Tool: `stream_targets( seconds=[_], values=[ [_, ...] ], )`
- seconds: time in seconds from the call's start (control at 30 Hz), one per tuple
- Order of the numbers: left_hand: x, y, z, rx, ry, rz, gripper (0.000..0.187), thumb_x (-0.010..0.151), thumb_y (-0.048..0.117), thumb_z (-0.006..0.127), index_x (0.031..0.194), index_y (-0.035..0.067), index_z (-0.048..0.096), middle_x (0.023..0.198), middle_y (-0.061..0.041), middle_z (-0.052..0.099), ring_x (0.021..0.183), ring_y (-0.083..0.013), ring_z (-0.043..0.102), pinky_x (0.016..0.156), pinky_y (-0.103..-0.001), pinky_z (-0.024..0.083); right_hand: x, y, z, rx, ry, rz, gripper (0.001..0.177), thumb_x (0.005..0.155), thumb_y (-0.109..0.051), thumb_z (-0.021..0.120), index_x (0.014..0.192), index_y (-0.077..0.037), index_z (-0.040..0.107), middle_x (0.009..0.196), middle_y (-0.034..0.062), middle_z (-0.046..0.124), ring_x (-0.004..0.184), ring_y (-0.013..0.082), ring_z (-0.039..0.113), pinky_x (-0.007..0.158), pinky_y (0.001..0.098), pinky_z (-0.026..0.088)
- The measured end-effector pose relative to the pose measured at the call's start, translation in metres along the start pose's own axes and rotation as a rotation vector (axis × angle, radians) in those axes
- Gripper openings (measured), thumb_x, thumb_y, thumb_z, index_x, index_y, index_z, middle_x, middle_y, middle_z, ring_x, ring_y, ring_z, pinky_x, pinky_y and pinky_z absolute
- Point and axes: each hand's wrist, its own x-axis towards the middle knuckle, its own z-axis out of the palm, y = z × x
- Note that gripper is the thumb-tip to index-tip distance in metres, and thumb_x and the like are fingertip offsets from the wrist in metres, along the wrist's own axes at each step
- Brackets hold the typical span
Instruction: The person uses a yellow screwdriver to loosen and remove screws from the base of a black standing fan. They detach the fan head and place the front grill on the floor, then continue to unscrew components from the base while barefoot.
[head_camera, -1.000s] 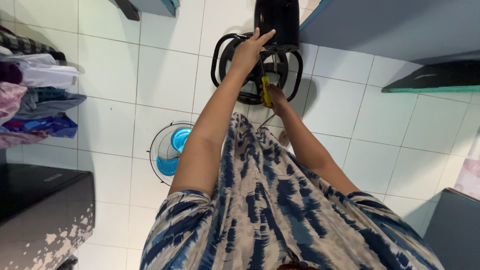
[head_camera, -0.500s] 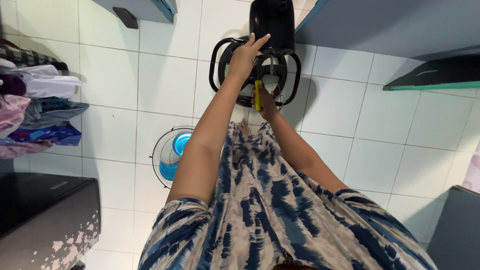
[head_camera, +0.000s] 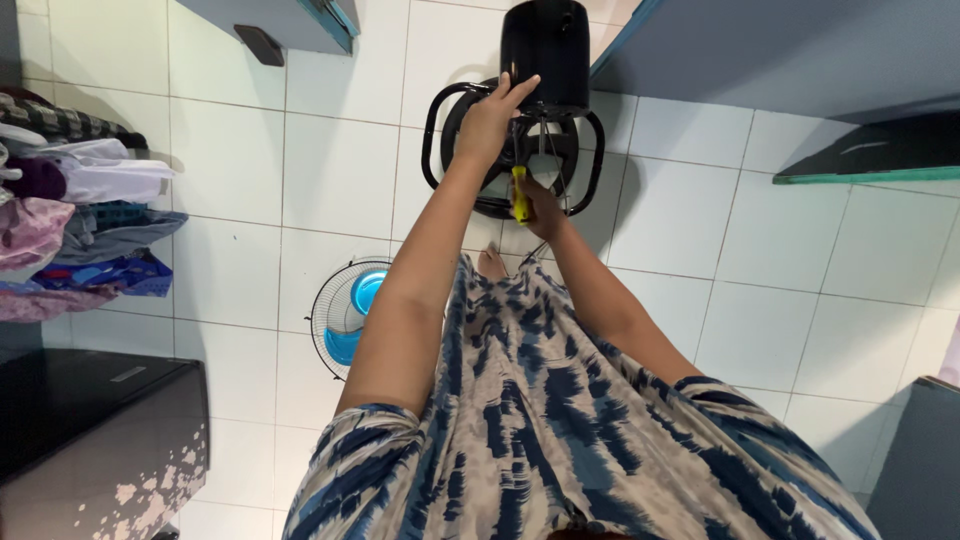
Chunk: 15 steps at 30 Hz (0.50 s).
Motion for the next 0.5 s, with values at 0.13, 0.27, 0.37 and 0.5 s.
stream_targets(
  seconds=[0.13, 0.27, 0.37, 0.5],
  values=[
    [-0.004, 0.002, 0.004, -0.025, 0.037, 0.021, 0.085, 0.087, -0.016, 0.052, 0.151, 0.040, 0.049, 0.156, -0.015, 0.047, 0.103, -0.0203, 0.076, 0.082, -0.036, 0.062, 0.005, 0.000, 0.003, -0.060, 0.123, -0.074, 0.022, 0.102, -0.026, 0.067, 0.110, -0.006, 0.060, 0.082, 0.0028, 0.060, 0.068, 0.0145, 0.059, 0.056, 0.0311, 0.048],
    [-0.002, 0.004, 0.008, -0.003, 0.005, 0.007, 0.083, 0.088, -0.016, 0.050, 0.151, 0.038, 0.046, 0.156, -0.017, 0.044, 0.101, -0.0215, 0.075, 0.077, -0.035, 0.062, 0.012, 0.014, 0.015, -0.173, 0.280, -0.171, 0.023, 0.098, -0.025, 0.069, 0.106, -0.006, 0.058, 0.077, 0.0030, 0.059, 0.062, 0.0132, 0.058, 0.053, 0.0293, 0.049],
    [-0.003, 0.005, 0.008, 0.018, 0.003, 0.021, 0.084, 0.088, -0.016, 0.050, 0.153, 0.038, 0.045, 0.156, -0.018, 0.043, 0.100, -0.0216, 0.076, 0.079, -0.035, 0.062, 0.016, 0.022, 0.024, -0.262, 0.379, -0.239, 0.025, 0.097, -0.025, 0.072, 0.103, -0.005, 0.057, 0.075, 0.0033, 0.058, 0.059, 0.0129, 0.057, 0.052, 0.0295, 0.048],
    [-0.005, 0.011, -0.001, -0.040, -0.007, -0.012, 0.084, 0.089, -0.016, 0.050, 0.151, 0.042, 0.045, 0.157, -0.016, 0.045, 0.104, -0.0212, 0.076, 0.081, -0.036, 0.062, 0.018, 0.020, 0.026, -0.479, 0.411, -0.401, 0.033, 0.098, -0.024, 0.080, 0.095, 0.003, 0.060, 0.076, 0.0070, 0.062, 0.063, 0.0129, 0.058, 0.058, 0.0305, 0.047]
  ],
)
